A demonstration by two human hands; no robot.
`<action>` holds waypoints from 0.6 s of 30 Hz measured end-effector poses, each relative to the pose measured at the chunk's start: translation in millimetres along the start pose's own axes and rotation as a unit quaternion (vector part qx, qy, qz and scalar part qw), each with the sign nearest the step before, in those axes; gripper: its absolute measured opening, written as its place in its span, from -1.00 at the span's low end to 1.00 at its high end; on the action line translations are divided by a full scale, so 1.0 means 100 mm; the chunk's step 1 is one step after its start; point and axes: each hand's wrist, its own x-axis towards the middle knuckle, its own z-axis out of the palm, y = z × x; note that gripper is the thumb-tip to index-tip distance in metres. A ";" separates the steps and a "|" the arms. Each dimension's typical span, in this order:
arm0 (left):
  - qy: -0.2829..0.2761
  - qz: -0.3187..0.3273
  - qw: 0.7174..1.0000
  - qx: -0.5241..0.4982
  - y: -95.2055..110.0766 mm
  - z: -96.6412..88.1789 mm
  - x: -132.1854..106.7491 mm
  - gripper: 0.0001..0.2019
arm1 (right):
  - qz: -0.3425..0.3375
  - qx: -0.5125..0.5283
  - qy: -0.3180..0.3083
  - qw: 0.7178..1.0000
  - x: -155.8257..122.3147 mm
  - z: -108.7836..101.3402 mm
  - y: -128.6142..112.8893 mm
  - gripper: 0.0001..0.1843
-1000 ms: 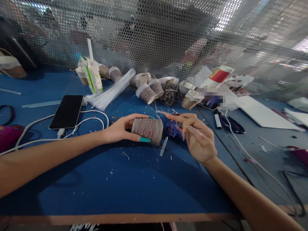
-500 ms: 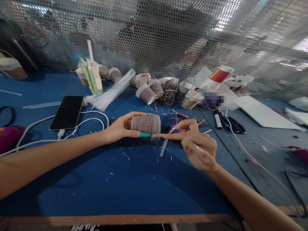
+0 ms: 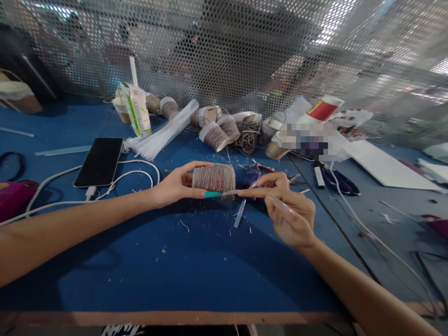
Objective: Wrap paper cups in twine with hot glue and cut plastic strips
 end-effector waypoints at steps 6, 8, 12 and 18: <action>0.013 -0.006 1.000 0.006 0.01 0.02 -0.01 -0.36 | 0.000 0.032 -0.016 0.999 0.00 -0.02 0.02 -0.67; 0.020 -0.008 1.000 0.012 0.03 0.03 -0.01 -0.35 | 0.004 0.036 -0.015 0.999 0.00 -0.02 0.03 -0.69; 0.017 -0.007 1.000 0.025 0.04 0.02 -0.02 -0.35 | 0.031 0.019 0.000 0.999 0.00 -0.02 0.04 -0.70; -0.001 0.008 0.999 0.041 0.03 0.00 0.00 -0.34 | 0.113 0.090 0.023 0.989 0.07 0.01 0.00 -0.71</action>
